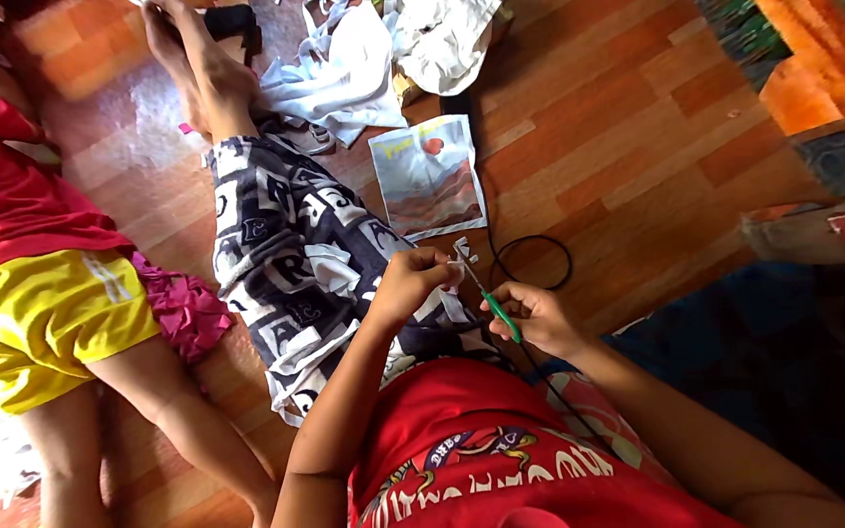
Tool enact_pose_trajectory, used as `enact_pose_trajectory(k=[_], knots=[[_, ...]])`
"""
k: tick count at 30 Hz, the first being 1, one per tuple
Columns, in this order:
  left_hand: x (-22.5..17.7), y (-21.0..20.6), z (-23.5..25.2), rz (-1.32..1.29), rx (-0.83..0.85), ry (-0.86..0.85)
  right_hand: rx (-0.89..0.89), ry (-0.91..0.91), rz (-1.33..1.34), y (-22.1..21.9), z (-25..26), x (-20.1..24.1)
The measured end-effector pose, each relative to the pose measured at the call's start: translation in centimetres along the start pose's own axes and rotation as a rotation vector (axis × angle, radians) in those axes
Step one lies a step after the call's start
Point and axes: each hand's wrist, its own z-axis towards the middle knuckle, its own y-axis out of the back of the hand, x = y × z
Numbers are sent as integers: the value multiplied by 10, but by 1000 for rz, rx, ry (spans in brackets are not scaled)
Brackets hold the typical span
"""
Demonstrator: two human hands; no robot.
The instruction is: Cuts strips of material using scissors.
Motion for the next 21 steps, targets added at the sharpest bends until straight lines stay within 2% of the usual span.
enact_pose_trajectory(k=[3,6,12,16,19,21], knots=[[3,6,2,-20,5,-22,-29,-6,-15,2,1,-2],[1,22,1,-109,-69,-112,-37,-37,-26,7,4,-6],[-1,73,-32,-269,-195,-376,-94,-1,-94,3,20,-17],[6,89,-57,-378,-245,-469,-138,54,-128,-6,39,-22],[14,95,-76,-306,-193,-480,-192,122,-148,-14,61,-32],[21,102,-90,-105,-2,-424,-212,148,-182,-19,72,-32]])
